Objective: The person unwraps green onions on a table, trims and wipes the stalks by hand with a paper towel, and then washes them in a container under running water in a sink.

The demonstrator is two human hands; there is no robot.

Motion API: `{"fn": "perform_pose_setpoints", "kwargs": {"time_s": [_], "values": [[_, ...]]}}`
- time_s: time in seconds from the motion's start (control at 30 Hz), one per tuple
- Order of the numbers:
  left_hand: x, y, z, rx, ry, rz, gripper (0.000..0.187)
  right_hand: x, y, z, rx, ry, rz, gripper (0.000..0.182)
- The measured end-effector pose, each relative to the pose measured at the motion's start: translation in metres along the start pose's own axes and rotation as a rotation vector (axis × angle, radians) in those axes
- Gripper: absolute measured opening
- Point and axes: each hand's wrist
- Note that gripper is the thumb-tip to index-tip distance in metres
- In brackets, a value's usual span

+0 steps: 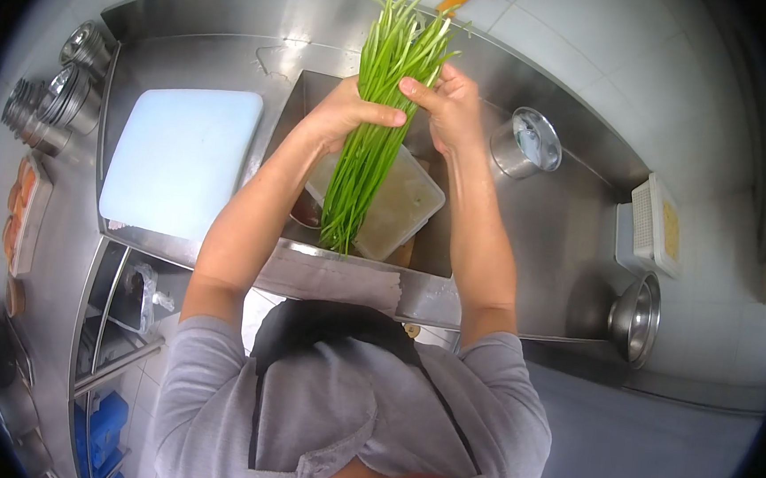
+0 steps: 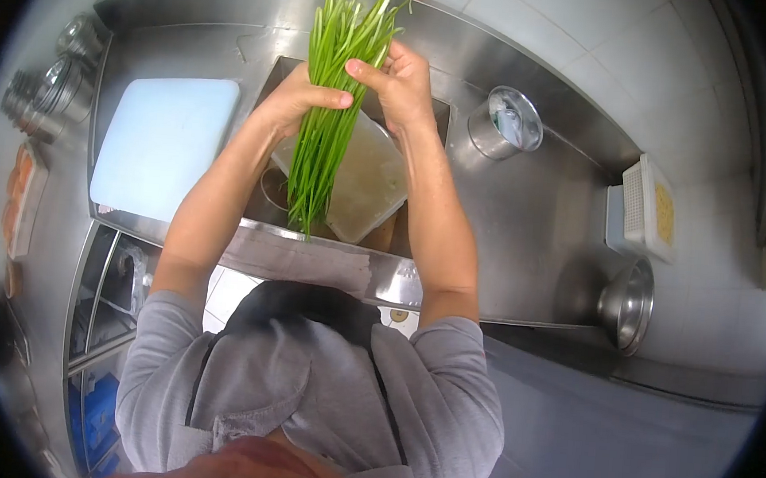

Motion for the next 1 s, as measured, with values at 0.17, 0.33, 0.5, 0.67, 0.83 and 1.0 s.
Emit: {"fn": "perform_pose_setpoints", "kwargs": {"time_s": [0.17,0.33,0.5,0.67,0.83,1.0], "values": [[0.007,-0.003,0.003,-0.021,-0.037,-0.063,0.066,-0.001,-0.005,0.001,0.070,0.006,0.004,0.029],[0.001,0.002,-0.011,-0.038,-0.104,-0.036,0.052,-0.002,-0.004,0.002,0.129,-0.089,-0.013,0.033],[-0.001,0.014,-0.068,0.045,-0.200,0.330,0.041,-0.020,0.003,0.063,0.016,-0.561,-0.049,0.046],[-0.003,0.008,-0.152,-0.191,-0.484,0.547,0.035,-0.022,-0.029,0.110,0.548,-0.265,0.051,0.052],[-0.010,0.015,-0.159,-0.304,-0.475,0.458,0.040,-0.047,-0.024,0.146,0.720,0.032,0.227,0.037],[-0.021,0.030,-0.150,-0.366,-0.561,0.446,0.046,-0.064,-0.017,0.167,0.560,0.106,0.373,0.029]]}}
Point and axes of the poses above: each hand's wrist, its own y-axis towards the middle knuckle, its own x-axis out of the palm, z = x × y, and after that the axes turned 1 degree about -x, right-handed
